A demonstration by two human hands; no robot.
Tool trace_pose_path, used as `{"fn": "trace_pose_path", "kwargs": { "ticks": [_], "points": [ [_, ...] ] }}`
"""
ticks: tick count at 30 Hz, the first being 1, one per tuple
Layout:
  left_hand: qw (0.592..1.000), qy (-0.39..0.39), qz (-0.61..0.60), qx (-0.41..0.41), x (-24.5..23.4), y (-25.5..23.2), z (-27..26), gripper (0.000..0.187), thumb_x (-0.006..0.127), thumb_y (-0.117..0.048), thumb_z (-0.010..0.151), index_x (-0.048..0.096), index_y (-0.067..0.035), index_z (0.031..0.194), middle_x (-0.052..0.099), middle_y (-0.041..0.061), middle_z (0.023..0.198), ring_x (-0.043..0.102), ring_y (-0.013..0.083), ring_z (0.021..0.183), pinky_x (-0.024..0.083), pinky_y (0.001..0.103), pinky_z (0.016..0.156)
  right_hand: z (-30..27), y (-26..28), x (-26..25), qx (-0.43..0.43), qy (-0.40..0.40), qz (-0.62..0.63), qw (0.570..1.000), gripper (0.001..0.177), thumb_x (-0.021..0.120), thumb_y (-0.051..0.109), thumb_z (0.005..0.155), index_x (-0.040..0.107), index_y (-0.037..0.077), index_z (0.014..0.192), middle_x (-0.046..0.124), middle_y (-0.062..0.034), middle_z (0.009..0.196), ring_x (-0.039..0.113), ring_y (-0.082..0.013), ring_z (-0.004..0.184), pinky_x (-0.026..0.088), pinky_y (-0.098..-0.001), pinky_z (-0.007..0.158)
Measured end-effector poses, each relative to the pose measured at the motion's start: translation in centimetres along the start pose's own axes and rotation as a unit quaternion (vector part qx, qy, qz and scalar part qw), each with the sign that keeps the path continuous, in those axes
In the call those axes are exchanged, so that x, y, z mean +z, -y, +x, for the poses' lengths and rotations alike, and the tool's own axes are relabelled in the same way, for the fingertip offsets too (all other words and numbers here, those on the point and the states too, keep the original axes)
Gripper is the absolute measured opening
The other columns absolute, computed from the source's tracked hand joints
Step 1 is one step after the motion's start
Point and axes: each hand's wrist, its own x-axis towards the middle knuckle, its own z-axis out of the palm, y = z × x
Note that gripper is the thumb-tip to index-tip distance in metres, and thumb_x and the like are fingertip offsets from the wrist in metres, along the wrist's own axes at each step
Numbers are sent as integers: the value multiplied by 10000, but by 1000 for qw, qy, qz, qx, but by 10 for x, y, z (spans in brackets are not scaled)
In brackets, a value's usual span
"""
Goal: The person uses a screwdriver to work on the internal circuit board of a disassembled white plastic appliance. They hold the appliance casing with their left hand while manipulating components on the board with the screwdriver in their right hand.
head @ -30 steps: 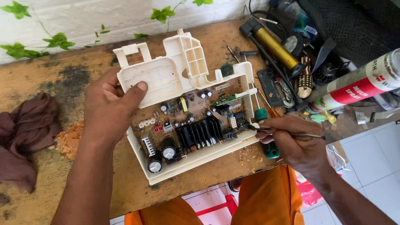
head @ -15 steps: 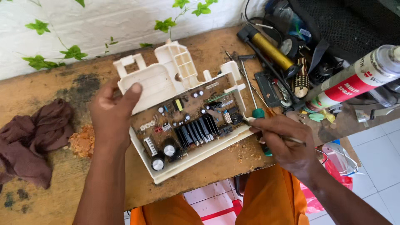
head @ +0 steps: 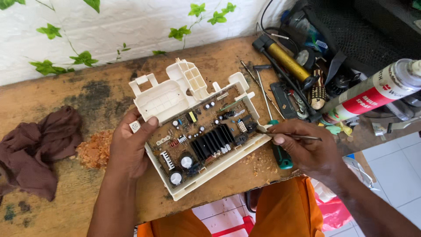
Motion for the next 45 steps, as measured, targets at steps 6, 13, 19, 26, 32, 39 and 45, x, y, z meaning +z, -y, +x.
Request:
{"fn": "trace_pose_path", "kwargs": {
  "ticks": [6, 13, 19, 26, 32, 39, 45],
  "points": [
    [998, -47, -10, -45, 15, -6, 6, 520, 778, -68, 736, 659, -91, 1242, 748, 101, 1143, 718, 204, 987, 605, 353, 885, 15, -1, -27, -42, 213, -82, 973, 199, 625, 237, 959, 749, 84, 986, 739, -41, 826, 677, -144, 707, 528, -280, 619],
    [998, -39, 42, 3, 20, -10, 13, 512, 797, -107, 745, 685, -90, 1245, 751, 59, 1150, 711, 170, 1038, 638, 336, 894, 36, 13, -66, 172, 446, -67, 876, 546, 583, 328, 881, 617, 237, 1418, 771, -6, 1355, 851, -130, 958, 751, -341, 775],
    [999, -11, 25, 35, 23, -12, 18, 583, 790, -70, 750, 652, -54, 1317, 751, 94, 1140, 717, 169, 998, 635, 326, 873, 53, 24, -64, 157, 487, -203, 835, 512, 590, 291, 901, 656, 283, 1410, 892, 64, 957, 850, -70, 718, 650, -286, 600],
    [995, 17, 39, 93, 22, -14, 19, 554, 775, -98, 790, 646, -54, 1328, 733, 49, 1174, 683, 122, 1033, 595, 290, 924, 53, 24, -64, 53, 368, -356, 857, 314, 680, 338, 881, 786, 303, 1175, 868, 80, 1016, 866, -96, 742, 678, -331, 646],
    [994, 20, 44, 99, 24, -18, 15, 528, 759, -79, 808, 653, -70, 1325, 740, 48, 1168, 688, 117, 1020, 593, 275, 908, 47, 34, -60, 92, 385, -524, 754, 397, 639, 396, 904, 654, 418, 1301, 817, 90, 977, 816, -142, 723, 619, -340, 551],
    [987, 1, 106, 117, 29, -25, 10, 407, 727, -93, 859, 694, -107, 1265, 724, -26, 1082, 633, 54, 915, 599, 239, 764, 28, 72, -26, 61, 437, -639, 630, 108, 513, 162, 980, 508, 139, 1086, 647, -25, 881, 718, -257, 734, 636, -443, 650],
    [981, -9, 158, 114, 31, -34, 5, 410, 734, -136, 865, 718, -114, 1274, 724, -51, 1044, 540, 40, 793, 565, 238, 629, 44, 103, 8, 114, 465, -647, 593, 249, 480, 98, 994, 570, 166, 772, 613, 44, 654, 659, -181, 626, 557, -408, 575]
  ]
}}
